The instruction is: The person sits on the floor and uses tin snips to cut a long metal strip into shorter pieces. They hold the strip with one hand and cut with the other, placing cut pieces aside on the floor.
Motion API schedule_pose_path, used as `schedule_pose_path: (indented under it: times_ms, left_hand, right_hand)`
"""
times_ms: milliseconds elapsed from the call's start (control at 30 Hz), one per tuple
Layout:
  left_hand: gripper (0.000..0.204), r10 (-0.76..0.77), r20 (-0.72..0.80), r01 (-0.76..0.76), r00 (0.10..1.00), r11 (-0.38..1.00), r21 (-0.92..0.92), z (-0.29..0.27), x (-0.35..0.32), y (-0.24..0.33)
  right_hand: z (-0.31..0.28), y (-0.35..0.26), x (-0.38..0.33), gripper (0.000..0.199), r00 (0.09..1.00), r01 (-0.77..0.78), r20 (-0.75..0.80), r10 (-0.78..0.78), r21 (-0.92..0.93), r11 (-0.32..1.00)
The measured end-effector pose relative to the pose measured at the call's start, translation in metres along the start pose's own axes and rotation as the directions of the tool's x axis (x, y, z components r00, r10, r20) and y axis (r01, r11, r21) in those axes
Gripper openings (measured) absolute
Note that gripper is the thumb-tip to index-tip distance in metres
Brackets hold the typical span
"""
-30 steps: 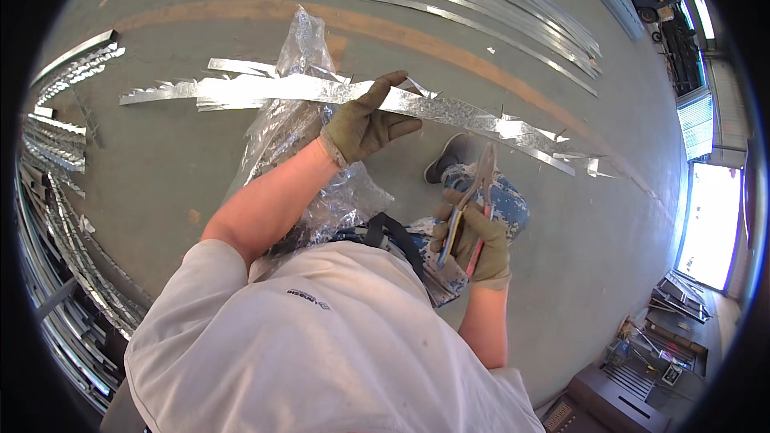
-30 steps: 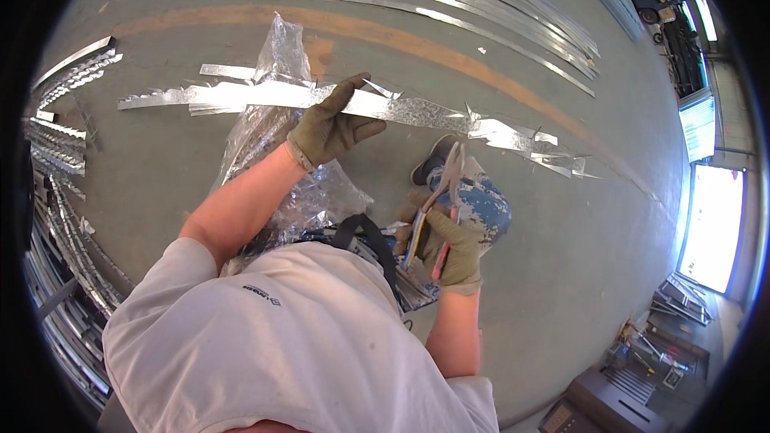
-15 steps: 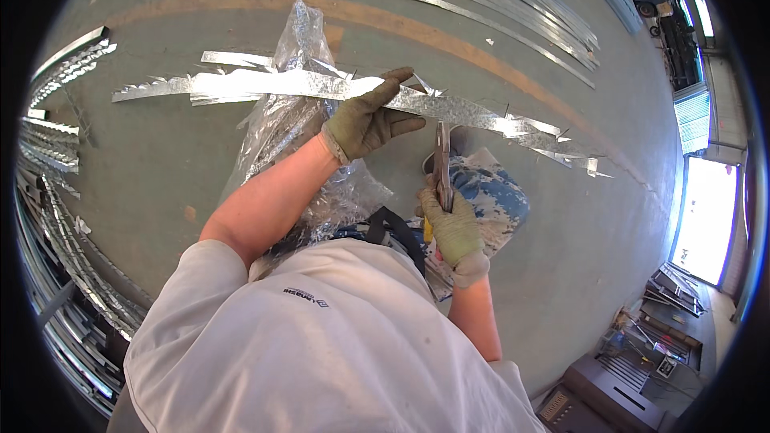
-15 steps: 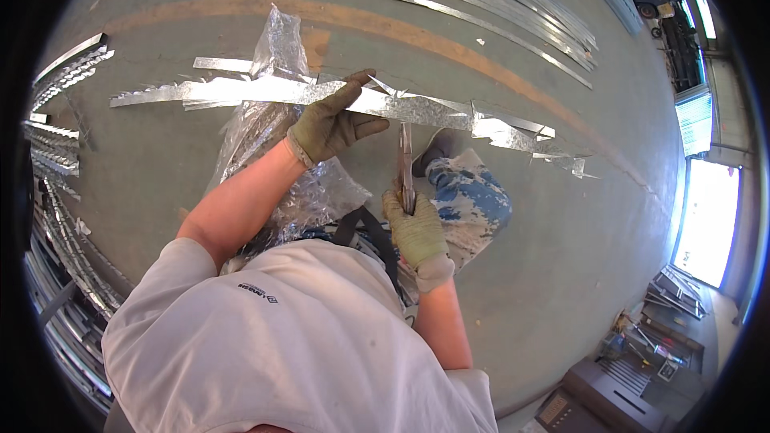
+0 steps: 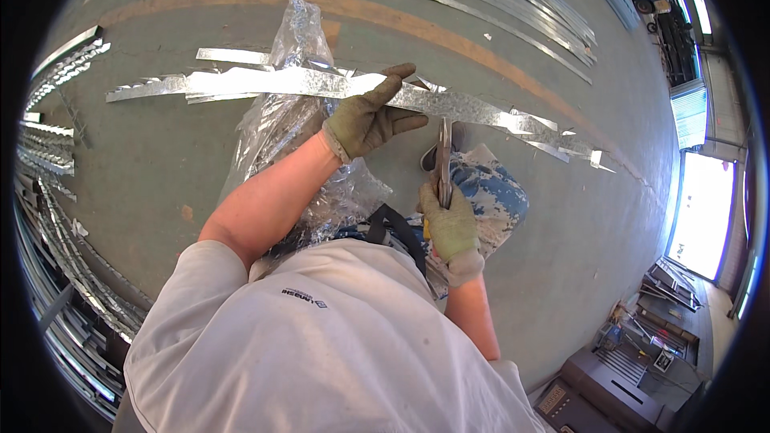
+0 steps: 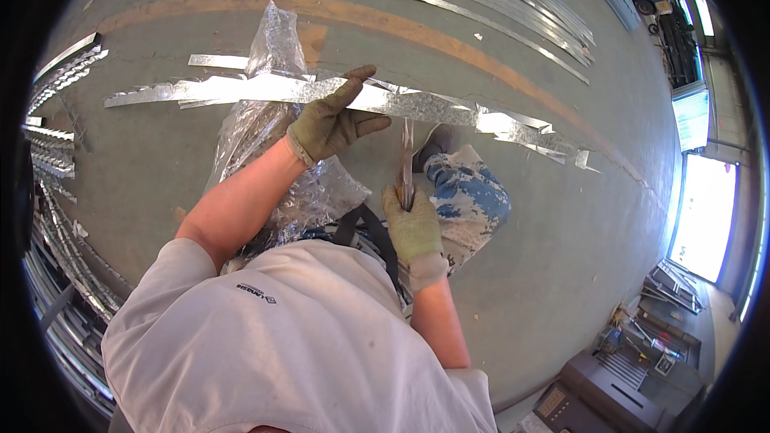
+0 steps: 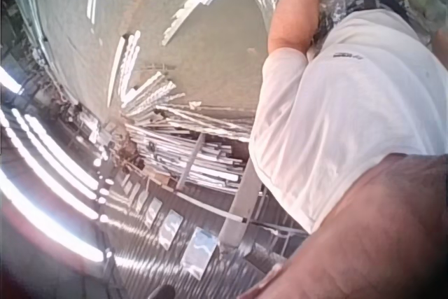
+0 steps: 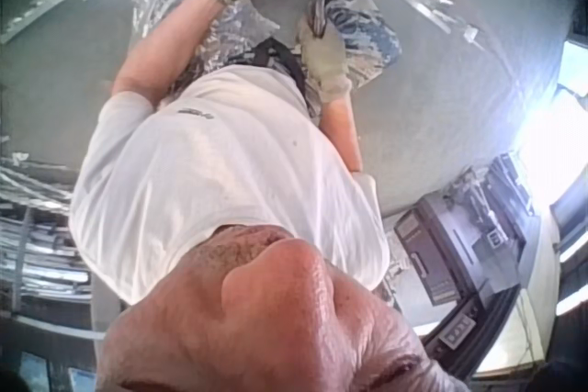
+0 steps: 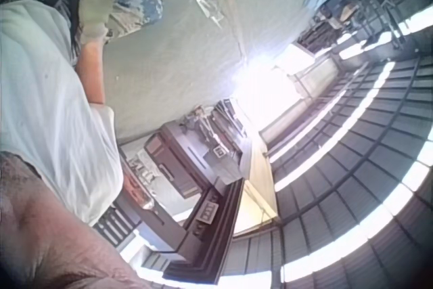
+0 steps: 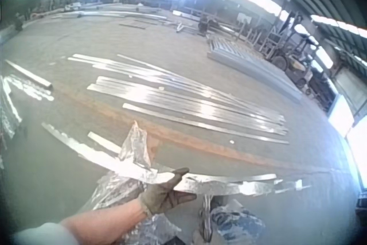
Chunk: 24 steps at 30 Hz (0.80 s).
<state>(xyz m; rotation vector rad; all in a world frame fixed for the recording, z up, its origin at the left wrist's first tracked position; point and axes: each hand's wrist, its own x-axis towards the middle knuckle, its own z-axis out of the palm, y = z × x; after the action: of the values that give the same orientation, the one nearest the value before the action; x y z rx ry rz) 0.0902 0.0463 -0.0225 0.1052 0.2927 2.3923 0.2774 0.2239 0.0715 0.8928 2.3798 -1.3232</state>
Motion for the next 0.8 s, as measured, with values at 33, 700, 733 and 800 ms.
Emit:
schedule_pose_path:
  times_ms: [33, 700, 733, 800]
  left_hand:
    - [0.05, 0.0, 0.004, 0.0, 1.0, 1.0, -0.001, 0.001, 0.0, 0.0]
    - [0.045, 0.017, 0.046, -0.015, 0.999, 0.999, -0.049, -0.006, 0.001, -0.002]
    - [0.045, 0.021, 0.04, -0.019, 0.999, 0.999, -0.04, -0.007, 0.0, -0.002]
    - [0.045, 0.028, 0.029, -0.027, 0.999, 0.999, -0.021, -0.008, 0.0, -0.004]
  right_hand:
    - [0.002, 0.0, 0.001, 0.041, 1.0, 0.02, -0.023, -0.02, 0.006, 1.0]
    - [0.01, -0.013, 0.002, 0.037, 0.988, -0.107, 0.143, 0.05, 0.422, 0.9]
    - [0.01, -0.015, 0.001, 0.036, 0.987, -0.11, 0.152, 0.047, 0.438, 0.892]
    - [0.006, -0.016, -0.002, 0.037, 0.983, -0.117, 0.181, 0.034, 0.472, 0.874]
